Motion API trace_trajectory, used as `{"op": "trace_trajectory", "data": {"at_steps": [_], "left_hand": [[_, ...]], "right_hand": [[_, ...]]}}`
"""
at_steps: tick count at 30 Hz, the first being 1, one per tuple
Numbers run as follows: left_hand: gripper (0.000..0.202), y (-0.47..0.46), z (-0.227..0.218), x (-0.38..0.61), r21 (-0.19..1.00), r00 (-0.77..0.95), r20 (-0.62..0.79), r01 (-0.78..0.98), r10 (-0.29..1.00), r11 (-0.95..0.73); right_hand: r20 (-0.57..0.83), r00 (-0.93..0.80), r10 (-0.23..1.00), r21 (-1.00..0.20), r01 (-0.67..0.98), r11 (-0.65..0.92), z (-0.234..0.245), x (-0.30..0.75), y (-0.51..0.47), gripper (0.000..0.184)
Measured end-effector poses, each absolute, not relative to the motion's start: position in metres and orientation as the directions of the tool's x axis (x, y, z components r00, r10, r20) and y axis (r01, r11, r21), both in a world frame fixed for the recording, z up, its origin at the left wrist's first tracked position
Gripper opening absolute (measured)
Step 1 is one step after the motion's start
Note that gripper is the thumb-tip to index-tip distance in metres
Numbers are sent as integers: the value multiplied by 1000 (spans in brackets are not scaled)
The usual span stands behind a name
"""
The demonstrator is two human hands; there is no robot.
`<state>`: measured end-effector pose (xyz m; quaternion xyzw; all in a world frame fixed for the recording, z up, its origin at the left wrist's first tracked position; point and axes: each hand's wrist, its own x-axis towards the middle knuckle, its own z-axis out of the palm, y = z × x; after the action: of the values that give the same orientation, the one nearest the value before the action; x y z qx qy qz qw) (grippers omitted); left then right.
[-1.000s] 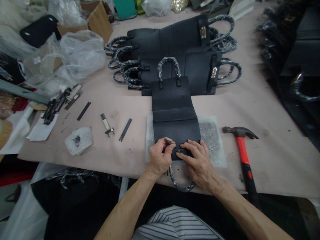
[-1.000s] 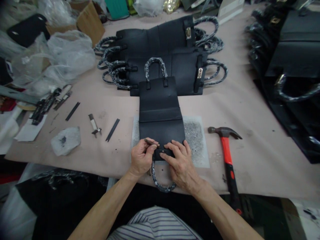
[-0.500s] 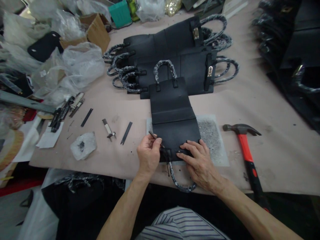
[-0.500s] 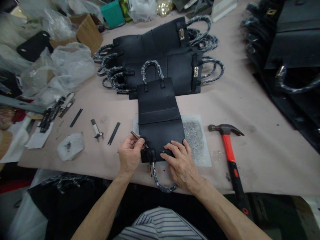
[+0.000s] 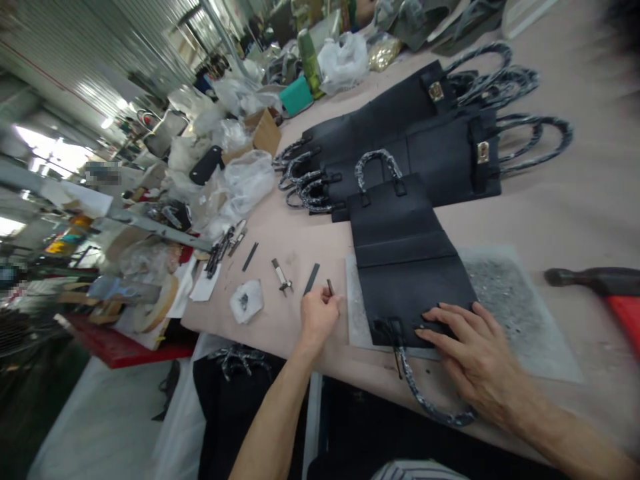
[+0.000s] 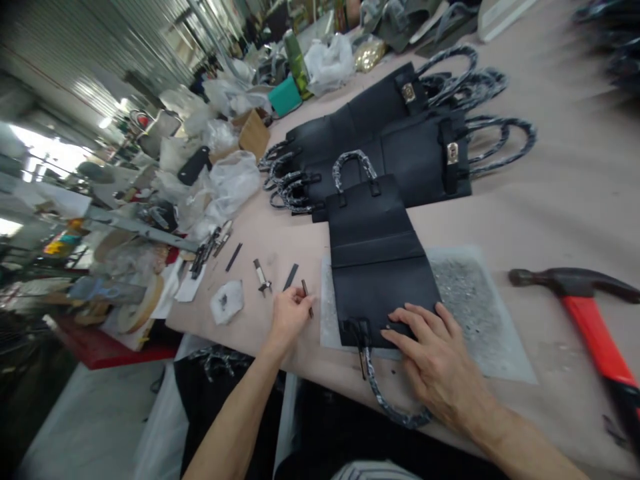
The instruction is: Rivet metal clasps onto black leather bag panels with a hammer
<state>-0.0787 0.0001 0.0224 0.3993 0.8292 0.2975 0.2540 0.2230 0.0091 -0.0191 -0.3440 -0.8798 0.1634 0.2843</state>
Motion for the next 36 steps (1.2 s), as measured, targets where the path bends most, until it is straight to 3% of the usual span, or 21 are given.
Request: {"op": "trace_trajectory", "data": {"at_steps": [6, 10, 15, 17, 19, 22, 24, 28, 36], "left_hand": [[14, 0, 37, -109, 350, -527, -3, 796, 850, 495], [27, 23, 38, -138, 115, -473, -180, 861, 863, 496], [14, 55, 37, -156, 42, -420, -364, 884, 831, 465], [23, 58, 41, -159, 115, -400, -397, 871, 826, 477], [24, 55, 44, -162, 322, -403, -440, 763, 802, 560], [26, 40, 50, -159, 718, -387, -469, 355, 794, 598], [39, 29, 53, -146, 872, -352, -416, 108, 839, 477], [52, 14, 47, -95, 959, -309, -284, -90, 908, 270], [31, -2, 17, -3, 997, -221, -55, -56, 974, 44]], "right_hand": [[354, -604, 714, -483, 536, 693, -15, 220, 7, 43], [278, -620, 734, -505, 556, 661, -4, 219, 6, 47], [276, -613, 741, -514, 557, 652, 2, 218, 6, 45], [283, -610, 740, -515, 554, 654, 3, 218, 6, 45], [281, -609, 741, -519, 553, 652, 3, 218, 6, 45], [272, -607, 747, -527, 555, 643, 3, 218, 6, 45], [273, -606, 747, -526, 557, 643, 3, 218, 6, 46], [275, -609, 744, -520, 556, 648, 3, 218, 7, 45], [257, -611, 749, -530, 559, 638, 2, 219, 7, 46]]}}
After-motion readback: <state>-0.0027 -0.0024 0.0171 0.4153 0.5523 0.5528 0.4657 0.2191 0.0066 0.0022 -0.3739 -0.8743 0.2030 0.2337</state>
